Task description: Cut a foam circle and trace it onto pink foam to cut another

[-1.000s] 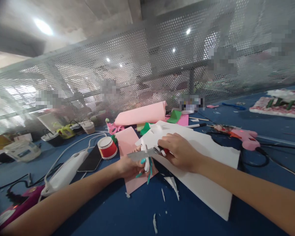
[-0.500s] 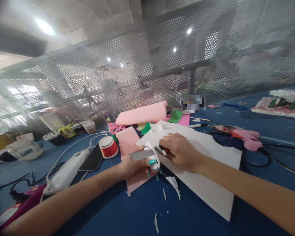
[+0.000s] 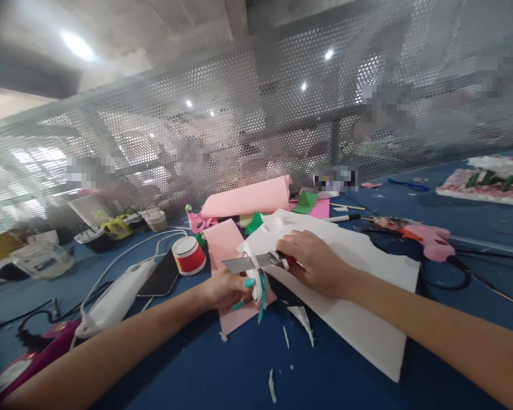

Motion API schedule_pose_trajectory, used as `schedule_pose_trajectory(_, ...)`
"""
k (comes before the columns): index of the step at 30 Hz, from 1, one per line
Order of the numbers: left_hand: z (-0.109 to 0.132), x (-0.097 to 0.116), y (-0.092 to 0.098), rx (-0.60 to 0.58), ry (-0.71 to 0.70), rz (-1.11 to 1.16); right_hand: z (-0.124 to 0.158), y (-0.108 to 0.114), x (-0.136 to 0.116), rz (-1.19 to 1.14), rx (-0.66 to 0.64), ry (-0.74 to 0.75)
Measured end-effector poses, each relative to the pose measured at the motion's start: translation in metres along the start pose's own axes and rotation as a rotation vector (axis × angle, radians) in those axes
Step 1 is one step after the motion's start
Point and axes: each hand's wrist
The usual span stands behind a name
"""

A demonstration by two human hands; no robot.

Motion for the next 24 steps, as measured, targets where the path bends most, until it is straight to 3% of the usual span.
schedule_pose_trajectory(5, 0.000, -0.002, 0.002, 0.022, 0.038, -0.041, 0.000, 0.002, 0.000, 0.022, -0.017, 0.002)
schedule_pose_trajectory(24, 0.000, 0.000, -0.011, 0.113, -0.040, -0.199, 0.003, -0.002, 0.002, -0.011, -0.014, 0.016)
Point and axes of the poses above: each hand's wrist, its own z-axis away from the middle knuckle, its own y-axis out of the back of the hand, x = y × z, and after that the axes turned 10 degrees about x, right-handed
